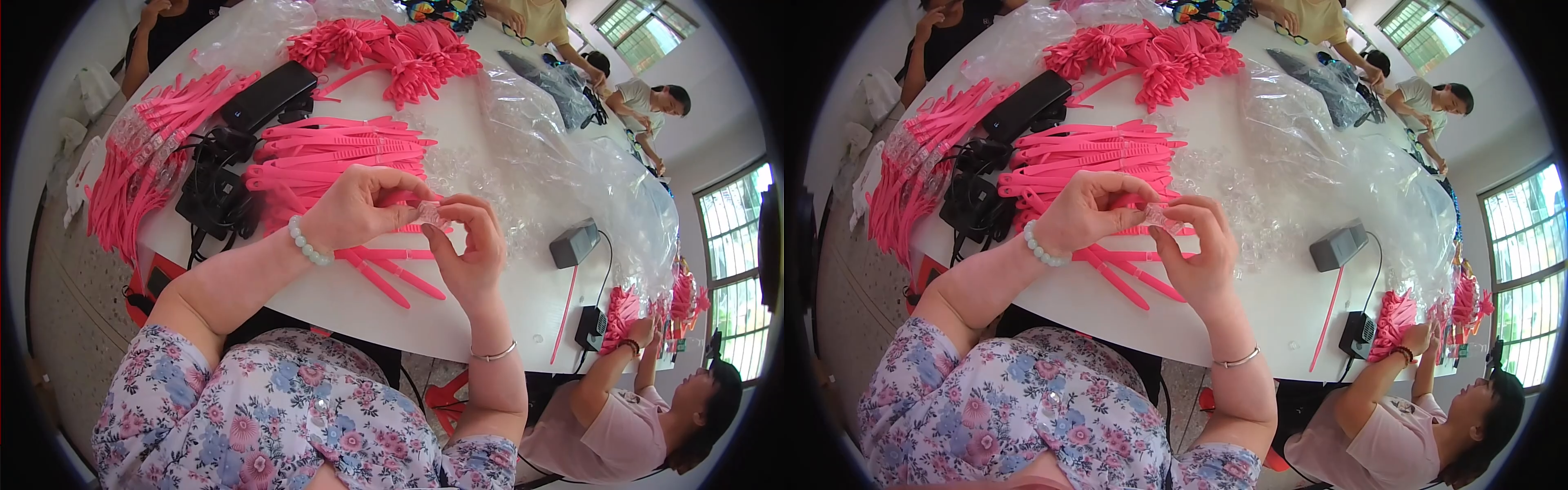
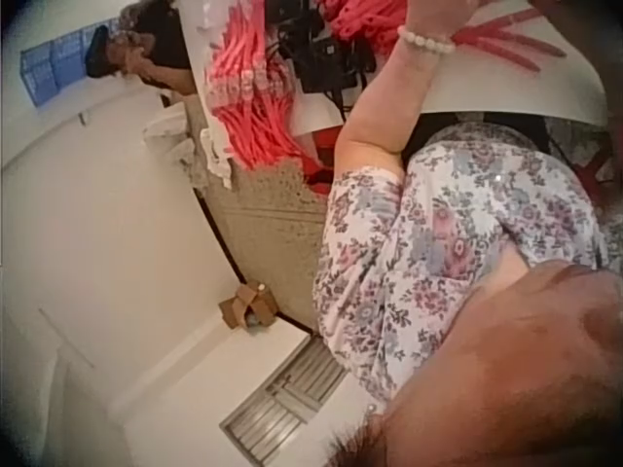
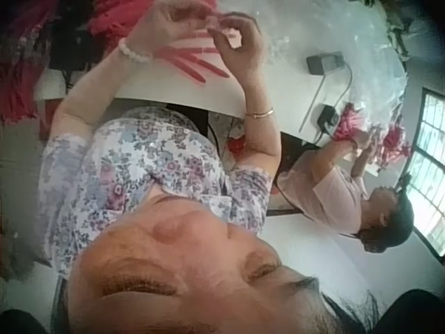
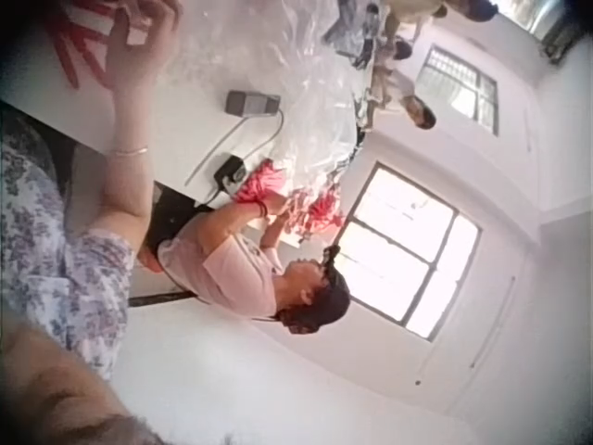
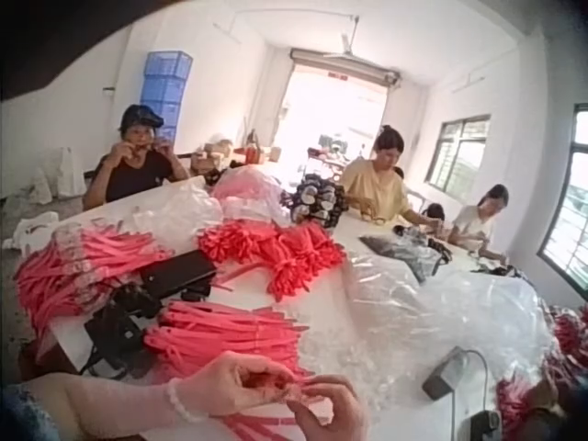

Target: Sorting and preparing pink plastic strips at a factory assembly table.

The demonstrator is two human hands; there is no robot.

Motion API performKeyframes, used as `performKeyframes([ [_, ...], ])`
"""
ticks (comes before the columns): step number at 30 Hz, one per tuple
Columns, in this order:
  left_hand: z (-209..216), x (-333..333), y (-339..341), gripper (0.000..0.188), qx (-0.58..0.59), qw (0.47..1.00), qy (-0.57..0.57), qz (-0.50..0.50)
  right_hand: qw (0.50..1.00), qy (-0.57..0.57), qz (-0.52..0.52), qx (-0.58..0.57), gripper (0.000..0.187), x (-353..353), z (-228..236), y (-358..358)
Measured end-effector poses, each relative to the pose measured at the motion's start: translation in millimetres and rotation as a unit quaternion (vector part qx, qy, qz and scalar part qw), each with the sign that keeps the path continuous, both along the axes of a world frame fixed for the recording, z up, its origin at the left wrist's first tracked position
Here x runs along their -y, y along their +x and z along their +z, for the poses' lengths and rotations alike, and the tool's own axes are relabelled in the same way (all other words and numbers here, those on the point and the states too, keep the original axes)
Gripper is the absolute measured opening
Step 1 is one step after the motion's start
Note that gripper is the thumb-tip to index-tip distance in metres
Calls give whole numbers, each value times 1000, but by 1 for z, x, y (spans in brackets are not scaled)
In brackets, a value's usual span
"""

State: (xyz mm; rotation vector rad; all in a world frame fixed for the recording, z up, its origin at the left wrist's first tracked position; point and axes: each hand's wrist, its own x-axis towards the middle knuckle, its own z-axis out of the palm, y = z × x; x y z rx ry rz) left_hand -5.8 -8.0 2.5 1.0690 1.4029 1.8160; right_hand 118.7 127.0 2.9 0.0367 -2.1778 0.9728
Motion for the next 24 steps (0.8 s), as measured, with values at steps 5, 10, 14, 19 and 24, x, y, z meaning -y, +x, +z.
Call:
performKeyframes([
  [5,-3,1,-2,19,-16,1000,-9,-21,957,-252,73,127,18,-4,-6,1],
  [10,-3,1,-2,19,-25,999,-26,-21,932,-295,111,180,18,-9,-7,3],
  [14,-6,-1,-3,19,-6,999,2,-34,939,-267,96,192,15,-9,-7,2],
  [19,-6,-2,-4,20,35,999,26,-25,937,-279,115,176,13,-12,-5,4],
  [24,-6,0,-4,21,19,999,2,-45,910,-357,138,157,16,-11,4,7],
])
